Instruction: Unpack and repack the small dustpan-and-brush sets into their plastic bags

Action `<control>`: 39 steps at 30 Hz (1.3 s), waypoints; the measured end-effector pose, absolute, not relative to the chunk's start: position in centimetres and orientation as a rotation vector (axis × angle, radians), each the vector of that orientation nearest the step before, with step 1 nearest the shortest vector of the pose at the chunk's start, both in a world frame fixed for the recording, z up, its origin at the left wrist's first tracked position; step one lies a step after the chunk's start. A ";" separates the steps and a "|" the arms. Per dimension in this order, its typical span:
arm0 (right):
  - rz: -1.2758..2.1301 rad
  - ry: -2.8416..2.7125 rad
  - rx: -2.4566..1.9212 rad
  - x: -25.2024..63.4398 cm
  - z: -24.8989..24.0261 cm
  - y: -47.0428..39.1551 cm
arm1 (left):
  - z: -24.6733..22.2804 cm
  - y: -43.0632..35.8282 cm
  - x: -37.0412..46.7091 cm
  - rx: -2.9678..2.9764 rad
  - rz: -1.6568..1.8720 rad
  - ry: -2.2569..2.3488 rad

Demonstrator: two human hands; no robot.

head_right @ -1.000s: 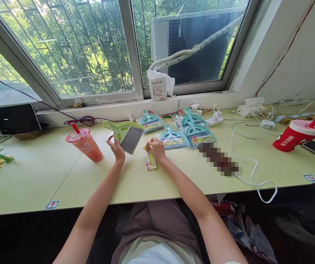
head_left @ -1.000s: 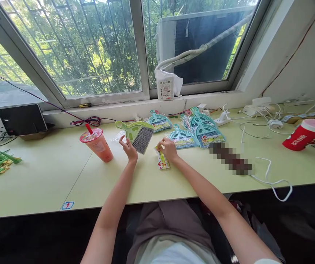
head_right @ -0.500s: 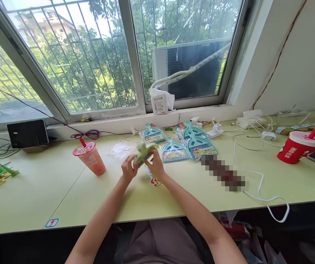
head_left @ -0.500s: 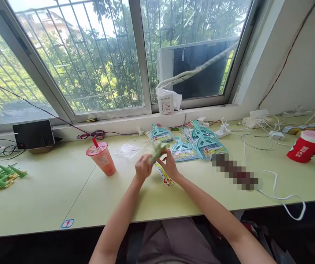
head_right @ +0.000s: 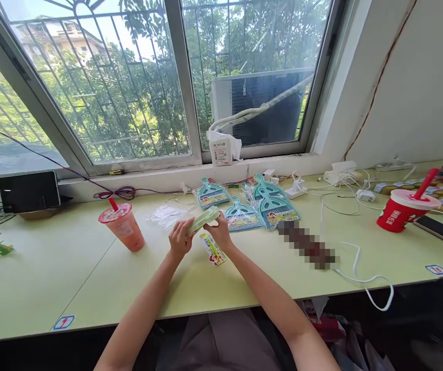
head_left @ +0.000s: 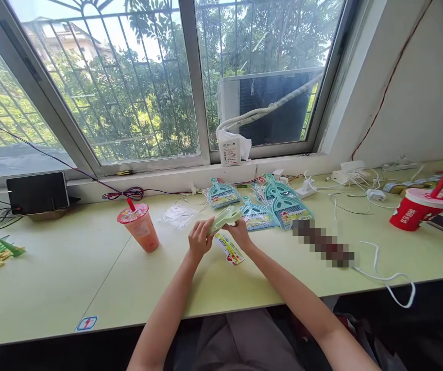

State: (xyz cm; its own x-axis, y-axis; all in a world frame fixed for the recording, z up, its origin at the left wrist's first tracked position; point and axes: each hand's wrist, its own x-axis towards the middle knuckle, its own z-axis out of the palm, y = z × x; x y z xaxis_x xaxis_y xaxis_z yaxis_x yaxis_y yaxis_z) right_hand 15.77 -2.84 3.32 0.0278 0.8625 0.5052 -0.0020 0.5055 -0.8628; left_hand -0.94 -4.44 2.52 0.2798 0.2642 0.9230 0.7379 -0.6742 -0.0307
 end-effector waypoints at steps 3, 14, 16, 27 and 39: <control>0.819 -1.399 -0.818 15.6 3.6 -3.2 | 2.5 -4.2 -1.0 -2.118 -1.457 -0.966; 0.729 -1.379 -0.888 14.5 5.9 -4.5 | 3.6 -4.3 -0.9 -2.213 -1.779 -1.119; 0.697 -1.396 -0.890 14.3 6.3 -5.0 | 4.1 -3.9 -2.0 -2.035 -1.969 -1.327; 0.910 -1.819 -1.183 24.3 12.3 -6.0 | 3.0 -1.0 -6.9 -1.639 -1.763 -2.308; 0.495 -2.311 -1.886 19.9 6.5 -1.2 | 0.4 -0.4 -8.2 -1.997 -0.996 -2.618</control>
State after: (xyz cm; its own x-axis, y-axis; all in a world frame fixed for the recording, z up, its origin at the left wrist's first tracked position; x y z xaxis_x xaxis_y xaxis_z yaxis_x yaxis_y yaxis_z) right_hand 19.88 -1.15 6.54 -0.2177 0.9693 -0.1140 0.9310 0.1711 -0.3225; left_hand -8.18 -0.42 0.35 -0.2968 0.9492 0.1046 0.7786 0.1771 0.6020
